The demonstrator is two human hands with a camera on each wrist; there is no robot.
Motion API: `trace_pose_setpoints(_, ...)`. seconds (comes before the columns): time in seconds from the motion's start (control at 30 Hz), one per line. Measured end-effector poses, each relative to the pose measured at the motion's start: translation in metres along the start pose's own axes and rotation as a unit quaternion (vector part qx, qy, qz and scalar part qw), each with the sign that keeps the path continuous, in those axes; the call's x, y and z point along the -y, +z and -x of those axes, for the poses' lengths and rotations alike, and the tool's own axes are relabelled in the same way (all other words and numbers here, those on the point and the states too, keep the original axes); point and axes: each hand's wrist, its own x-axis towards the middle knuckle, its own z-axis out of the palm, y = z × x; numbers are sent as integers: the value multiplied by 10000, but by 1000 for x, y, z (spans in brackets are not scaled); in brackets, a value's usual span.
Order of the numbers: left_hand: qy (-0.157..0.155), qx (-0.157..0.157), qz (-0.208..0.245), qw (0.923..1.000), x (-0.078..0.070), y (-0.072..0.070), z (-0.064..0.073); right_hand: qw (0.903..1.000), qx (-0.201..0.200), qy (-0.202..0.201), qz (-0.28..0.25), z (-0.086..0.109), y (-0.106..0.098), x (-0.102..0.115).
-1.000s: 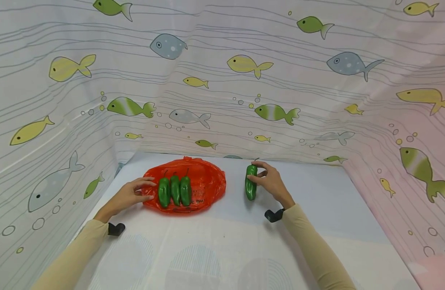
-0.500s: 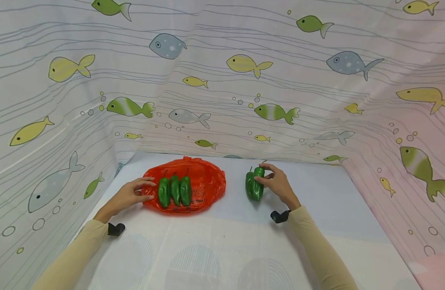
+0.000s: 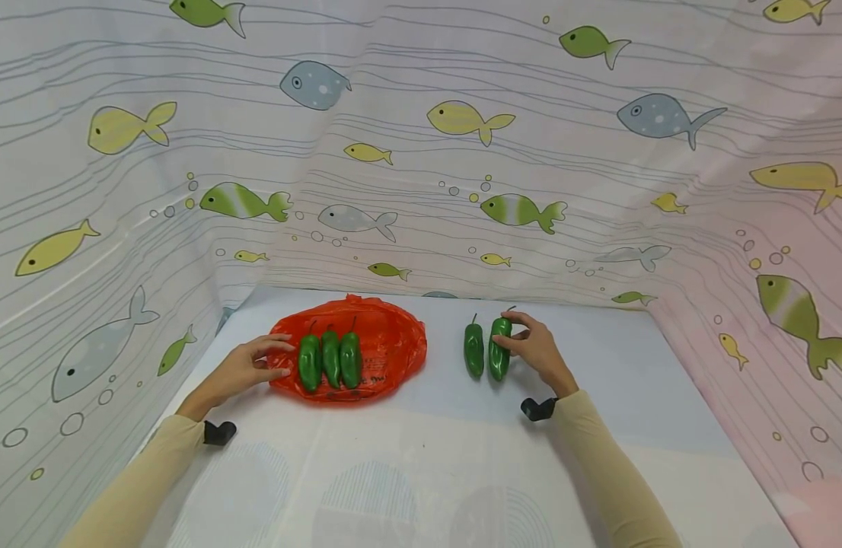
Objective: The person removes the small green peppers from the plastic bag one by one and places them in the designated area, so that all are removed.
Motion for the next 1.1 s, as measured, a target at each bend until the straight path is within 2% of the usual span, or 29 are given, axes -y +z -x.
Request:
trace_pose_setpoints(0.1,12,-7,10,10000,0,0,0,9999,80,82,-29,3,-2,7)
trace_pose_setpoints(0.23,4,-12,50,10000,1,0,0,9996,153,206,-80,1,-2,5)
trace_pose_setpoints(0.33,-10,-13,77,10000,2,0,0,9996,118,250,0,-5,0,-9)
trace_pose_setpoints(0.5,-27,-36,54,10000,2,1,0,9992,85,369,106,-9,1,-17)
trace_pose_setpoints(0.83,-20,-69,148,9999,-8,5,2,9979,70,592,238,-16,2,-21)
trace_pose_setpoints(1.1,-21,-17,186,9998,0,3,1,9976,119,672,150,-21,2,-25)
